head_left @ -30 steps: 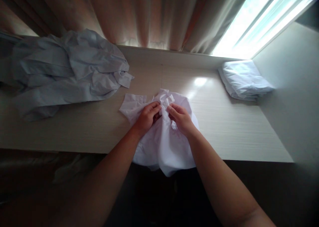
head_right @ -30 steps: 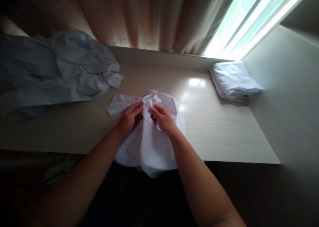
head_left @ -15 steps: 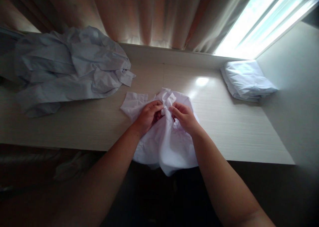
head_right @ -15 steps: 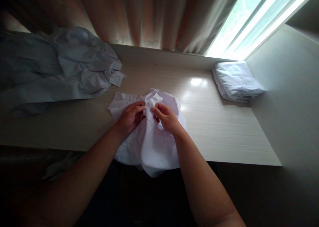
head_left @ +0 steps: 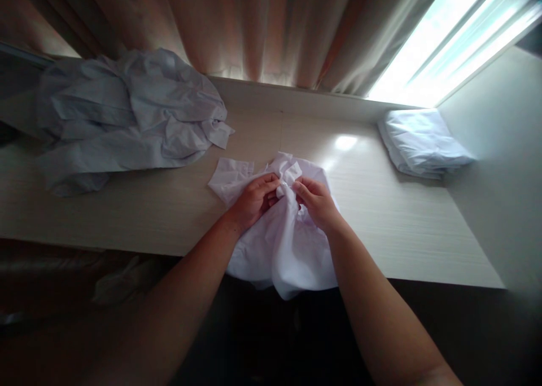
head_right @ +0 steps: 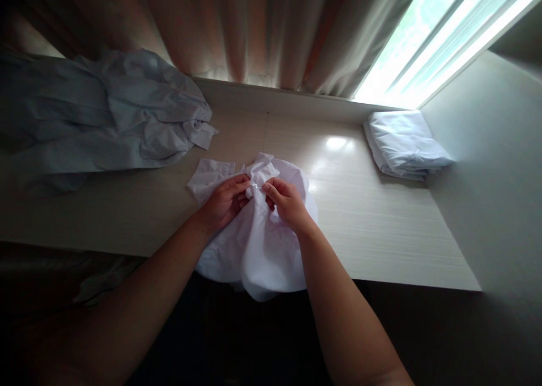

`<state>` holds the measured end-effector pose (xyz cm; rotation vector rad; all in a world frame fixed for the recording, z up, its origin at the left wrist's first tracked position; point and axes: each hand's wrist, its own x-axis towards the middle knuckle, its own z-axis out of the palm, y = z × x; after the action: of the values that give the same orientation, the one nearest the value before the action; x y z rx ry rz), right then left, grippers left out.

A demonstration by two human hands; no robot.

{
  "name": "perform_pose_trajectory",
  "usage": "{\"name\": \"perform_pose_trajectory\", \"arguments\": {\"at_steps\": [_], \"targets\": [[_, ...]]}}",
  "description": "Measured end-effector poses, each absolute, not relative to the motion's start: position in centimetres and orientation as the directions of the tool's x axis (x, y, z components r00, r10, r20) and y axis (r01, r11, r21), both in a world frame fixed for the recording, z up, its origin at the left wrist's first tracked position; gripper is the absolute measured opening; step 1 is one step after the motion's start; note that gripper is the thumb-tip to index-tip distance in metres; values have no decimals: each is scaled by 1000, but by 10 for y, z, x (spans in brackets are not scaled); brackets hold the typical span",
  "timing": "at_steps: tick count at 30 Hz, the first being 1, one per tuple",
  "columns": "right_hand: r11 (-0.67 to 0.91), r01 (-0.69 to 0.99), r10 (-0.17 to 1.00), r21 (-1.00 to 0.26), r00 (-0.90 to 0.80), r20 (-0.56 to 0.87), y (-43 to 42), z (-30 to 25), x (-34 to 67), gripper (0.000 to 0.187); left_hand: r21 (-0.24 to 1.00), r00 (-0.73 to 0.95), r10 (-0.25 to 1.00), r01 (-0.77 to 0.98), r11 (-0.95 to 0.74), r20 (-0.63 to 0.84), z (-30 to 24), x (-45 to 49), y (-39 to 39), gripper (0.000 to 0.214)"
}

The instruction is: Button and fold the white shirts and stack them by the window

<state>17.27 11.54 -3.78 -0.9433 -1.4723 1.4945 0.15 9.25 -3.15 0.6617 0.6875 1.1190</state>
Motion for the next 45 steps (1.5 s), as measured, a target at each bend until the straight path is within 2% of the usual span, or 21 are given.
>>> {"name": "perform_pose_trajectory", "arguments": {"at_steps": [9,18,23,29,33,36,40,45], "targets": [[51,14,915,-999,-401,41,117,-35,176,41,786,247,958,-558,265,-148,-32,2,93,17],[152,99,901,-983,-422,97,120,-39,181,40,834,243,961,-496,242,-135,-33,0,95,19],[81,22,920,-996,-386,66,118,-38,175,39,853,228,967,-476,216,-117,-38,2,95,19],[-87,-160,944,-983,-327,-30,116,-42,170,39,972,159,986,-221,83,-48,-39,2,95,28],[-121,-218,959,-968,-276,-58,118,-42,172,37,998,175,984,-50,-26,34,-29,-4,91,21],[-128,-240,968,-962,-243,-68,121,-42,174,34,999,226,974,-4,-34,34,-27,-10,88,20],[-118,-271,976,-955,-208,-62,124,-44,176,33,994,376,926,102,-44,3,-32,-18,87,22],[-137,-274,973,-952,-218,-77,124,-45,176,32,987,283,959,152,-50,5,-39,-23,90,24]]}}
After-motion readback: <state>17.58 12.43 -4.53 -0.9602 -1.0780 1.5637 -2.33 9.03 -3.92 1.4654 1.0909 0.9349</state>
